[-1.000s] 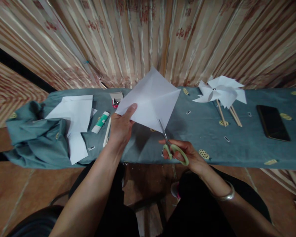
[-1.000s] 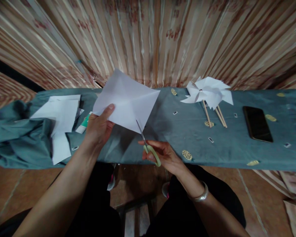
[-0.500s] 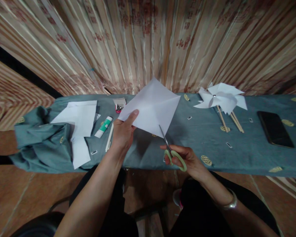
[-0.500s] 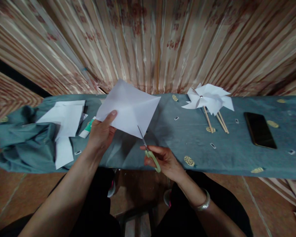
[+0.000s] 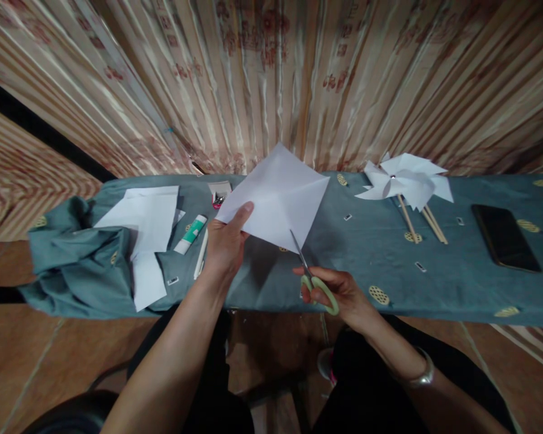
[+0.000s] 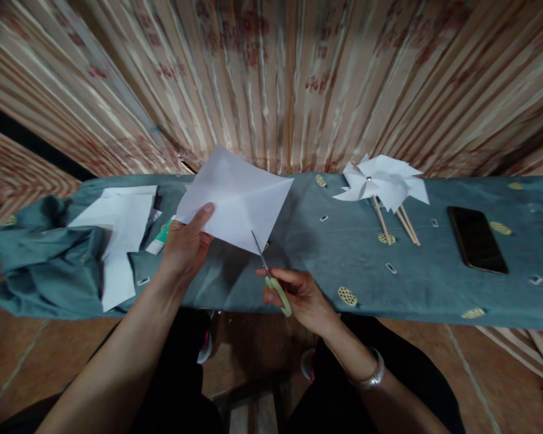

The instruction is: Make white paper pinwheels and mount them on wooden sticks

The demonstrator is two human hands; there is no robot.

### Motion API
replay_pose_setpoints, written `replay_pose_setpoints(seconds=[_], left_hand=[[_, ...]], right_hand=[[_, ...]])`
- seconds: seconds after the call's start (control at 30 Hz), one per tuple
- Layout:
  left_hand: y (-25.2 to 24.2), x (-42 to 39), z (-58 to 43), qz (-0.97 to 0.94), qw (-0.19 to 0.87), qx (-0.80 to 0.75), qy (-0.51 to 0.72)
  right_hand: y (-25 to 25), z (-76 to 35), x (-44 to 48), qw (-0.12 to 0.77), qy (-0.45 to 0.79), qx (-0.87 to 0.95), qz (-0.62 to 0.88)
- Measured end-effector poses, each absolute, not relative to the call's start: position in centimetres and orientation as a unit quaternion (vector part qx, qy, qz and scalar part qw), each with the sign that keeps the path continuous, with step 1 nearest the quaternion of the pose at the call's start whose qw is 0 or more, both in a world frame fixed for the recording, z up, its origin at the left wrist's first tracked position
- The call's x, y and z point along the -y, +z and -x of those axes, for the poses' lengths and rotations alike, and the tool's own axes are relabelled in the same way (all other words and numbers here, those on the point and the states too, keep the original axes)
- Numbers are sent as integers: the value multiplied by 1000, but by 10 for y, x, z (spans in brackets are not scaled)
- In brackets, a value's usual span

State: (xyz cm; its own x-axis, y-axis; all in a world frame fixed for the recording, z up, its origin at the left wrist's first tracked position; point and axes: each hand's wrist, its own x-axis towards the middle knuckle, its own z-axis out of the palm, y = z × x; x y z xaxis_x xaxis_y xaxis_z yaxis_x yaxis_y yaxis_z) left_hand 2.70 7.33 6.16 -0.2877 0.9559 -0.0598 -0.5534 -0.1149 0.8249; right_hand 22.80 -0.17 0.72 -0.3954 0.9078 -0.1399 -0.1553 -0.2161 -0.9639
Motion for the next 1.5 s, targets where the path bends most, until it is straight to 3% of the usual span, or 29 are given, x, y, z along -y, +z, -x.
replay_pose_setpoints(seconds=[1.5], left_hand=[[57, -64, -41, -265, 574, -433, 643]], right_hand=[[12, -228, -1, 390, 661, 481, 423]])
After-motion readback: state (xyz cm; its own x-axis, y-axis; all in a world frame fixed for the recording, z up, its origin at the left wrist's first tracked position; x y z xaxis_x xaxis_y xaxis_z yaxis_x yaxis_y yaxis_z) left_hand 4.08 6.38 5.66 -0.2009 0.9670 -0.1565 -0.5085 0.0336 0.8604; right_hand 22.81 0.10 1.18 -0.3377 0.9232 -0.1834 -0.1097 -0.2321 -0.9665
